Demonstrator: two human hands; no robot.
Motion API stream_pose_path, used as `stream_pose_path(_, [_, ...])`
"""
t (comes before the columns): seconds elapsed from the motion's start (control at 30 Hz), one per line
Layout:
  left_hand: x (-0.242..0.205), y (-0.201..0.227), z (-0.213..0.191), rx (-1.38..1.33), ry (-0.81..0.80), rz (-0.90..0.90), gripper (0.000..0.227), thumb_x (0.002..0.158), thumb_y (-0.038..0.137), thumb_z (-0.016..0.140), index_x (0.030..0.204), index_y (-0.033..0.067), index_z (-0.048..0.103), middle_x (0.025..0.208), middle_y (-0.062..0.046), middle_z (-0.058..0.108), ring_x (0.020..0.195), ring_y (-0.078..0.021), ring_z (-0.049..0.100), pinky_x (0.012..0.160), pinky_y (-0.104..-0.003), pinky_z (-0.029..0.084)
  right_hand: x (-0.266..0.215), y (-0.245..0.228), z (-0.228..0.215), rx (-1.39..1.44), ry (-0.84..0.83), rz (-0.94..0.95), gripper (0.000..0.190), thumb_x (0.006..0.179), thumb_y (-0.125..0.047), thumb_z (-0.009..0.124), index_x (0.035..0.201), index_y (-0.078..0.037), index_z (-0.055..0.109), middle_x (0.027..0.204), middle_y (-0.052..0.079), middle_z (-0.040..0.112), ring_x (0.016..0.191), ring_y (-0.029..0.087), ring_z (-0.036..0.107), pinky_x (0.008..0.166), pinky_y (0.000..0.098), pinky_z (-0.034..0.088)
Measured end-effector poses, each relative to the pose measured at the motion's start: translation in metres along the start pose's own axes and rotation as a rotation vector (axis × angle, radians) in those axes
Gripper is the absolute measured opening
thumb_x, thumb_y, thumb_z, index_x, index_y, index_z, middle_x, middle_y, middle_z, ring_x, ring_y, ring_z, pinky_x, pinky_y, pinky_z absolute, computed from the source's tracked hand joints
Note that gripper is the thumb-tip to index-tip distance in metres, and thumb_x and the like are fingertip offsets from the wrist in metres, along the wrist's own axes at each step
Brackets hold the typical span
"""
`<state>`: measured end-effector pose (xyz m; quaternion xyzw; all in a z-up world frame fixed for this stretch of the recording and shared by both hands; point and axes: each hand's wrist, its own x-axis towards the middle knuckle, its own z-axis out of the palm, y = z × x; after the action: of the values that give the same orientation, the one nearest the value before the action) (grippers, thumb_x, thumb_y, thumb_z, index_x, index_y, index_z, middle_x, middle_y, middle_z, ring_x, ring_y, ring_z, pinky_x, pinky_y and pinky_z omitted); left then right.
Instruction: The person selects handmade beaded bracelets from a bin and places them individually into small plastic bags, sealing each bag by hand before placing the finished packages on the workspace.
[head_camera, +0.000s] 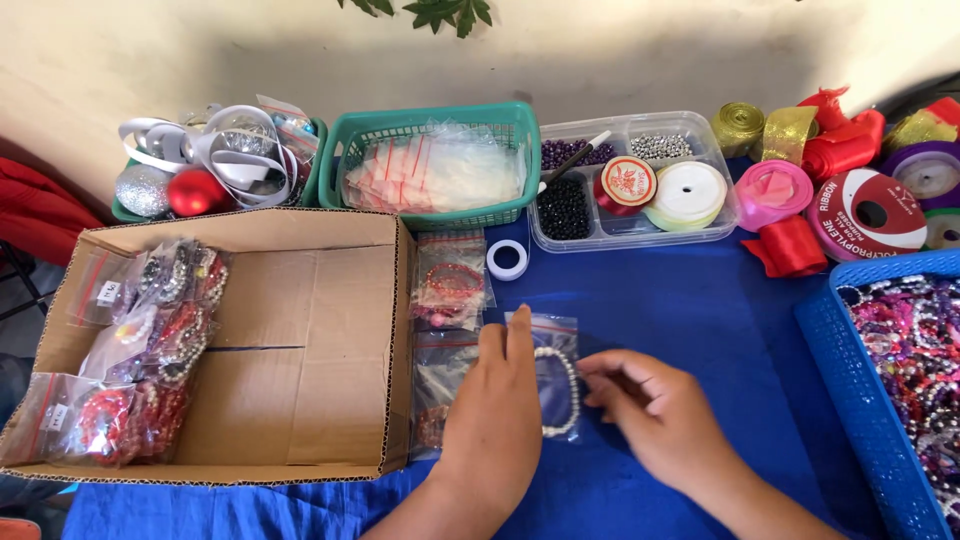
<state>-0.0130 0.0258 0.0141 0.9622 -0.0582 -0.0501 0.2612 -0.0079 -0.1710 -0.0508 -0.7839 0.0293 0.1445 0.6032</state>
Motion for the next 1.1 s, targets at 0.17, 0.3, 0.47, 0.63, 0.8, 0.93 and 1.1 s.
stream_pose_path(0.17, [-0.016,0.003,-0.018,0.218,0.044,-0.084,0.052,0.081,0.001,0.062,0.131,0.0039,0.047,0.122,-0.019,0.053,0.091,-0.0338,0.069,0.071,-0.038,0.059,-0.013,-0.026,0.012,-0.182,-0.092,-0.336,0.024,0.09,-0.007,0.068,0.112,-0.005,0.075,0.107,0.006,0.078,0.085,0.013,0.075,0.073,0.0284,0.059])
stream_pose_path(0.3, [-0.015,-0.002,-0.015,0.486,-0.06,-0.261,0.023,0.095,0.016,0.055,0.116,0.0063,0.059,0.113,-0.012,0.061,0.102,-0.028,0.068,0.074,-0.036,0.058,-0.016,-0.031,0.018,-0.486,-0.239,-0.831,0.032,0.09,-0.015,0.072,0.121,-0.006,0.07,0.123,0.01,0.07,0.112,0.03,0.065,0.094,0.041,0.052])
stream_pose_path(0.47, [-0.019,0.001,0.003,0.734,-0.043,-0.204,0.048,0.089,0.023,0.054,0.129,-0.0027,0.058,0.146,-0.022,0.048,0.13,-0.0358,0.053,0.081,-0.035,0.056,-0.019,-0.026,0.024,-0.74,-0.28,-0.898,0.043,0.089,-0.024,0.072,0.129,-0.009,0.066,0.136,0.01,0.062,0.123,0.034,0.053,0.093,0.0462,0.043])
stream_pose_path(0.63, [-0.024,-0.006,0.042,0.728,-0.059,-0.112,0.061,0.089,0.027,0.051,0.141,-0.0051,0.049,0.159,-0.028,0.035,0.143,-0.0467,0.037,0.095,-0.047,0.051,-0.016,-0.011,0.025,-0.862,-0.302,-0.95,0.051,0.088,-0.027,0.069,0.134,-0.008,0.061,0.146,0.009,0.055,0.133,0.034,0.045,0.097,0.0503,0.037])
stream_pose_path(0.8, [-0.024,-0.003,0.038,0.57,-0.194,-0.271,0.066,0.095,0.026,0.048,0.152,-0.0035,0.034,0.16,-0.028,0.031,0.144,-0.0483,0.034,0.102,-0.057,0.045,-0.015,-0.009,0.029,-0.934,-0.329,-0.974,0.054,0.089,-0.03,0.065,0.137,-0.007,0.058,0.15,0.012,0.05,0.136,0.036,0.041,0.098,0.0528,0.034])
stream_pose_path(0.93, [-0.021,-0.003,0.026,0.557,-0.24,-0.285,0.069,0.096,0.03,0.049,0.154,-0.0018,0.03,0.16,-0.028,0.03,0.144,-0.0494,0.033,0.105,-0.059,0.043,-0.016,-0.014,0.028,-0.933,-0.329,-0.973,0.054,0.089,-0.03,0.065,0.138,-0.006,0.058,0.15,0.012,0.049,0.136,0.036,0.041,0.098,0.0517,0.034])
stream_pose_path(1.1, [-0.018,-0.007,0.021,0.56,-0.208,-0.33,0.062,0.096,0.036,0.052,0.146,0.0008,0.04,0.158,-0.025,0.035,0.146,-0.05,0.033,0.1,-0.053,0.046,-0.015,-0.009,0.027,-0.89,-0.341,-0.916,0.057,0.091,-0.036,0.068,0.136,-0.003,0.057,0.153,0.013,0.047,0.138,0.033,0.041,0.102,0.0504,0.033])
